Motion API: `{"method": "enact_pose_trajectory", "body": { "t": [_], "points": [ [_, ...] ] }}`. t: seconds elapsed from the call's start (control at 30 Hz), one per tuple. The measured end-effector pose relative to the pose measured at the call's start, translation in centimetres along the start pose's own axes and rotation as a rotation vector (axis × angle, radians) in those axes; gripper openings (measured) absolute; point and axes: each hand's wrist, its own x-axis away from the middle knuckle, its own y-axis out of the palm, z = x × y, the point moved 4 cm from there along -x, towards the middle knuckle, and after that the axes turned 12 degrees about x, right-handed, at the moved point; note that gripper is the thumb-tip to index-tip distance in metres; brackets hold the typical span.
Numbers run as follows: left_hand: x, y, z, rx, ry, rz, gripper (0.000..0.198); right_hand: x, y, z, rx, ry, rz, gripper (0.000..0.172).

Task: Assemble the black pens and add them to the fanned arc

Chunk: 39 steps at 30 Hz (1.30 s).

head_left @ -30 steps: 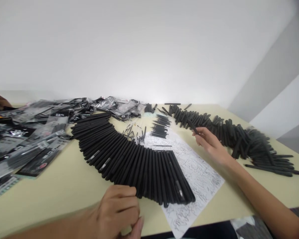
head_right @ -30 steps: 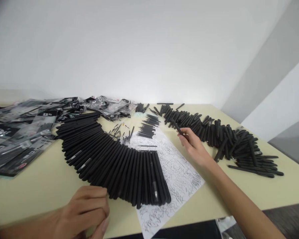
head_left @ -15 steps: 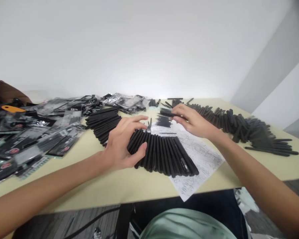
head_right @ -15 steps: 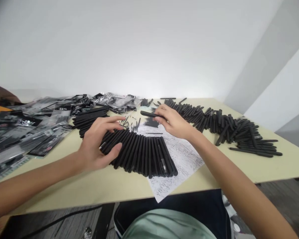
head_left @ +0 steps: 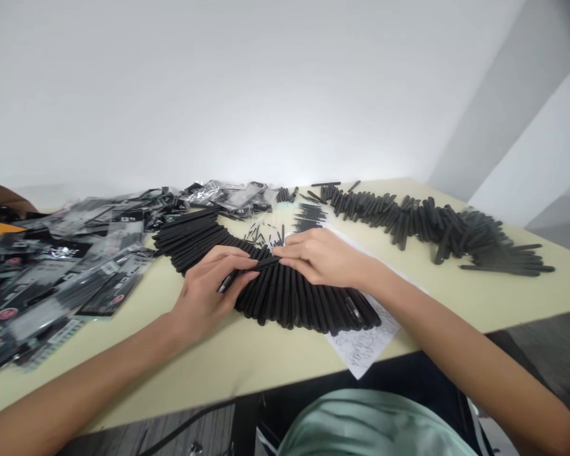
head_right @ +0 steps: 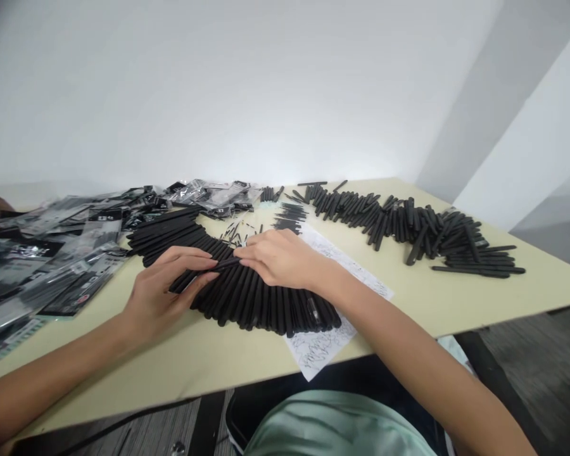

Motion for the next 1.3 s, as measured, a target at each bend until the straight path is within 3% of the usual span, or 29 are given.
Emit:
{"method": "enact_pose_trajectory", "body": {
  "t": [0.27, 0.6, 0.83, 0.97, 1.13, 1.3],
  "points": [
    [0.1, -0.3, 1.0, -0.015, 0.119, -0.010, 0.016, 0.6, -0.2, -0.7, 0.037, -0.012, 0.025, 0.034],
    [-0.1, 0.4, 0.8, 0.025, 0.067, 0.010, 0.015, 1.4, 0.1, -0.9, 0.095, 0.016, 0.070, 0.031],
    [-0.3, 0.0, 0.5, 0.089, -0.043, 0.032, 0.007, 1.8, 0.4, -0.5, 0.165, 0.077, 0.135, 0.036],
    [-0.5, 0.1, 0.7, 0.080, -0.092, -0.006, 0.012, 1.7, 1.1, -0.3, 0.144, 0.070, 0.093, 0.039],
    [-1.1, 0.9, 1.6, 0.032, 0.020, -0.095, 0.037, 1.3, 1.3, -0.6, 0.049, 0.043, 0.062, 0.034],
    [-1.7, 1.6, 1.7, 0.031, 0.082, -0.132, 0.020, 1.6, 0.4, -1.0, -0.095, 0.028, 0.032, 0.028]
  ]
}}
